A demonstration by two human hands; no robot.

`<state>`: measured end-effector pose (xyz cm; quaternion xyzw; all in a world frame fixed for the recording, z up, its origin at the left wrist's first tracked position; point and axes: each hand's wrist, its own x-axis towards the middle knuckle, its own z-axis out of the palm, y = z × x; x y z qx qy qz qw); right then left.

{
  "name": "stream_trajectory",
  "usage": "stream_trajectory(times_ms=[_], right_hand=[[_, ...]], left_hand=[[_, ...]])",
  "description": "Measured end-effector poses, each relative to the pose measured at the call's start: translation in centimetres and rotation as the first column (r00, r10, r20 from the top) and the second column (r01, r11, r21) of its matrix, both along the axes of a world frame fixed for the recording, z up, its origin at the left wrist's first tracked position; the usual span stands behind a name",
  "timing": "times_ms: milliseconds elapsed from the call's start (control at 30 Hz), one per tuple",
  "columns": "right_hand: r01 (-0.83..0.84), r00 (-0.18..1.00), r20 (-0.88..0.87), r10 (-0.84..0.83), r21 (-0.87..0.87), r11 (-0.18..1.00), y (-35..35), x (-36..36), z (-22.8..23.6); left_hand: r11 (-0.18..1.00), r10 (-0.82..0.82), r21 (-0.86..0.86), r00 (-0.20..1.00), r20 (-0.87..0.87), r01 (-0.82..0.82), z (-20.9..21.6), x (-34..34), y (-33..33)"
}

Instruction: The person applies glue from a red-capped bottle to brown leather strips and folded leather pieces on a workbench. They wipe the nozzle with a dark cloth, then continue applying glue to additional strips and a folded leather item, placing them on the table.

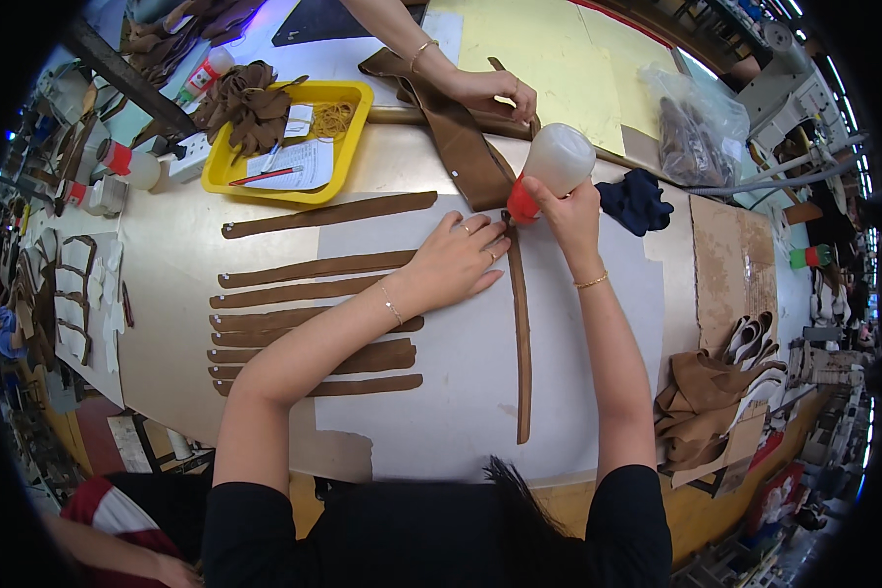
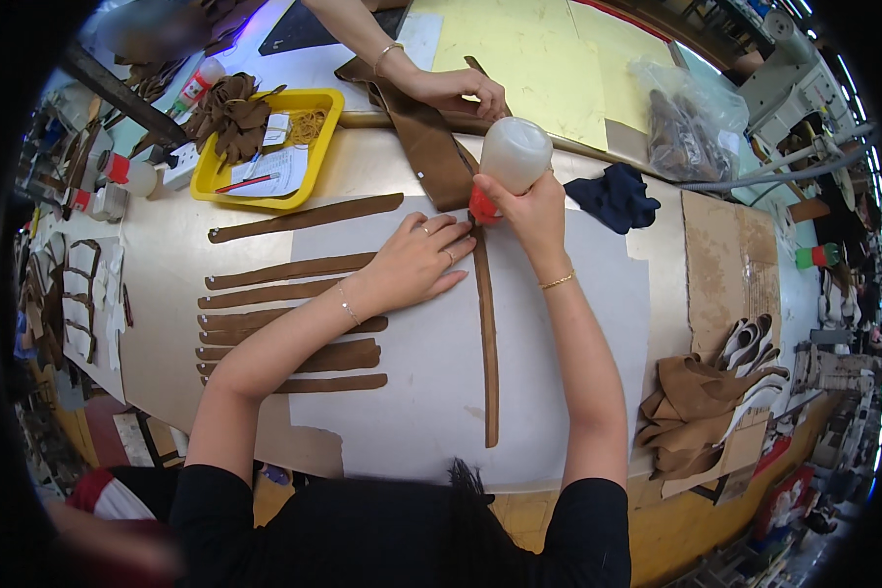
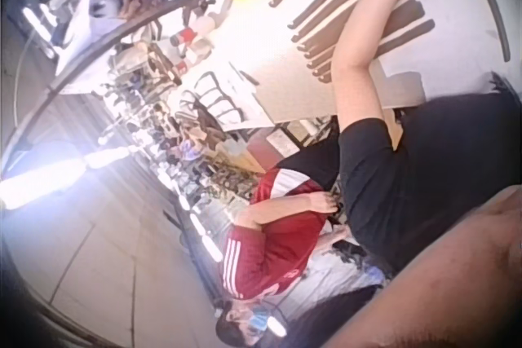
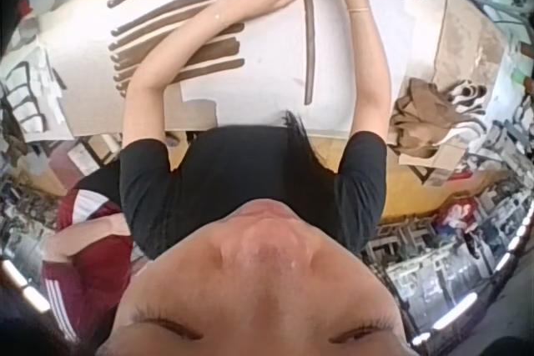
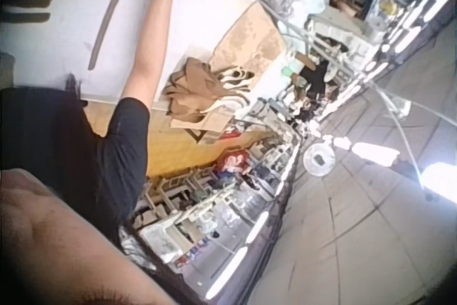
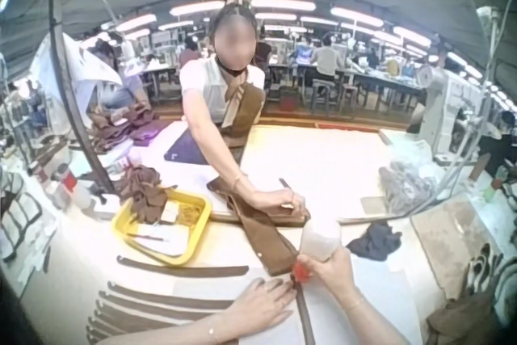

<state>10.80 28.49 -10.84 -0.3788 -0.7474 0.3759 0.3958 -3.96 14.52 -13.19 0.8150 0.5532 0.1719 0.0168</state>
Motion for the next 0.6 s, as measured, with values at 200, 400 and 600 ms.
stream_trajectory(times_ms=[200,400,600], right_hand=[[0.003,1.0,0.002,-0.003,-0.035,0.999,0.1,0.9,-0.5],[0.053,0.998,-0.014,-0.053,-0.021,0.998,0.7,0.4,-0.4],[0.021,1.0,0.007,-0.021,-0.003,1.0,0.2,-0.2,0.2]], left_hand=[[1.0,-0.008,0.013,1.0,0.026,0.008,-0.2,-0.1,0.1],[1.0,-0.017,0.0,0.996,0.086,0.018,-0.6,-0.7,0.2],[0.999,-0.032,0.016,0.997,0.064,0.031,-0.3,-0.6,0.0]])
